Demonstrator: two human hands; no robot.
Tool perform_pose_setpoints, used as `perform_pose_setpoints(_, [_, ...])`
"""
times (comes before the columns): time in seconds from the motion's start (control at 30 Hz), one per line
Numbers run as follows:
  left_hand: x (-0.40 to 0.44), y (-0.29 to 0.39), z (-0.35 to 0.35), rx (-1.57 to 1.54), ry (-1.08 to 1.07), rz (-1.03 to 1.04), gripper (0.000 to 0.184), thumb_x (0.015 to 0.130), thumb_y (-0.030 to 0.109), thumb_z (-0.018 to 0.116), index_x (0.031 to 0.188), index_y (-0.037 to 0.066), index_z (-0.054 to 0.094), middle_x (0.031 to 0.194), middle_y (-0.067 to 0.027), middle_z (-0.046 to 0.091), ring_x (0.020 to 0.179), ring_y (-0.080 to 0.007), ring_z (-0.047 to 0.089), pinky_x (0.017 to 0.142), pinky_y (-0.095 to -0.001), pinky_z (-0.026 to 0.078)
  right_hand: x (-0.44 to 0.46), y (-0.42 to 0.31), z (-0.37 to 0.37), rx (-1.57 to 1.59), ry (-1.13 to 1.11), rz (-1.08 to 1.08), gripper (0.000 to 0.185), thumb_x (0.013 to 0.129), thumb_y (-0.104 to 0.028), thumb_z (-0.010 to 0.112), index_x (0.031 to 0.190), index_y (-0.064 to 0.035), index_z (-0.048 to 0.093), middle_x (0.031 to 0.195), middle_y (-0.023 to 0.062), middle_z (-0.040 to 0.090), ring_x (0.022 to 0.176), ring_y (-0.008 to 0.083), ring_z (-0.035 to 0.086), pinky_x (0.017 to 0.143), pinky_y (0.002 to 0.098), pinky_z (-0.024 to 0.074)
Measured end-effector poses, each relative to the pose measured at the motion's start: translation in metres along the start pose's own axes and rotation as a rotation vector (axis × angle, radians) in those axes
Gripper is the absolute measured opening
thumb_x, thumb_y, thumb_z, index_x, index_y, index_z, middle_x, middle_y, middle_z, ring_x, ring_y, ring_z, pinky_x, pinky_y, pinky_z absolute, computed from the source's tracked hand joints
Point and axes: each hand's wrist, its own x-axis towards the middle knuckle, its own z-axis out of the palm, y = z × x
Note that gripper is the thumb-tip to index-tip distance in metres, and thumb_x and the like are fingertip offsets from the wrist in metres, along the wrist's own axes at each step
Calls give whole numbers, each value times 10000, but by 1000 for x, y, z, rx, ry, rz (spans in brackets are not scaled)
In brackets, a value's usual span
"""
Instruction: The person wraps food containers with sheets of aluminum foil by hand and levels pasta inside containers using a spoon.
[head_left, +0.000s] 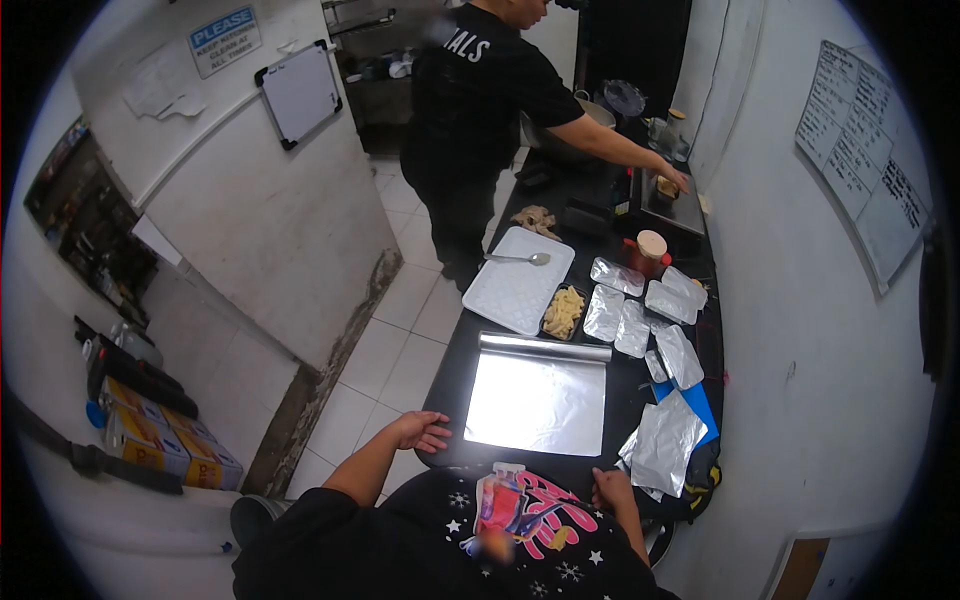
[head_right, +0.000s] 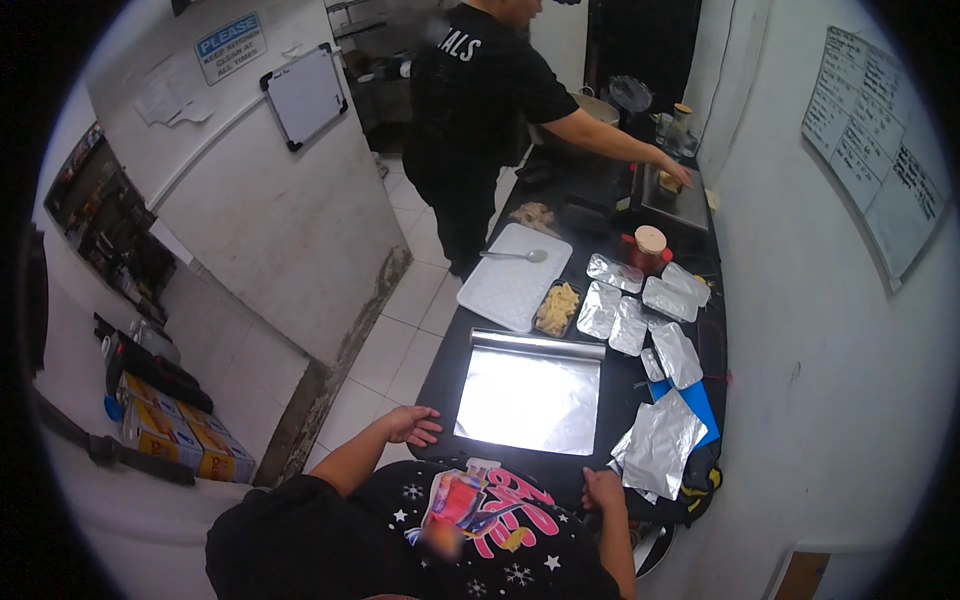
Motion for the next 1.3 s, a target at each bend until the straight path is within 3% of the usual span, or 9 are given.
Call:
perform_pose_setpoints(0.3, [3, -2, -2, 10, -3, 7, 380, 1008, 368, 392, 1275, 104, 454, 1149, -158, 635, 886, -320, 686, 666, -409, 579, 5, 5, 2, 31, -9, -5, 510, 959, -398, 487, 728, 32, 636, 583, 125, 639, 462, 217, 633, 453, 334, 511])
perform_pose_setpoints(0.43, [-1, 0, 1, 9, 13, 9, 373, 1011, 356, 385, 1278, 105, 447, 1145, -157, 637, 874, -316, 690, 655, -403, 580, 5, 4, 4, -29, 29, -9, 517, 944, -415, 516, 677, 9, 643, 567, 114, 643, 461, 196, 633, 478, 324, 516])
perform_pose_setpoints(0.97, [-8, -2, 10, 67, 39, 91, 390, 992, 373, 430, 1259, 91, 473, 1132, -145, 638, 875, -289, 686, 676, -383, 569, -4, 2, 9, -62, 141, -47, 480, 943, -382, 526, 668, -1, 626, 562, 108, 642, 456, 211, 635, 473, 332, 511])
perform_pose_setpoints(1.3, [-8, 34, 1, 239, 174, 147, 271, 951, 306, 541, 1089, 82, 602, 800, -72, 655, 584, -163, 635, 522, -285, 542, -14, -7, 13, -124, 198, 13, 478, 933, -415, 508, 687, -31, 653, 570, 84, 650, 502, 197, 656, 556, 335, 532])
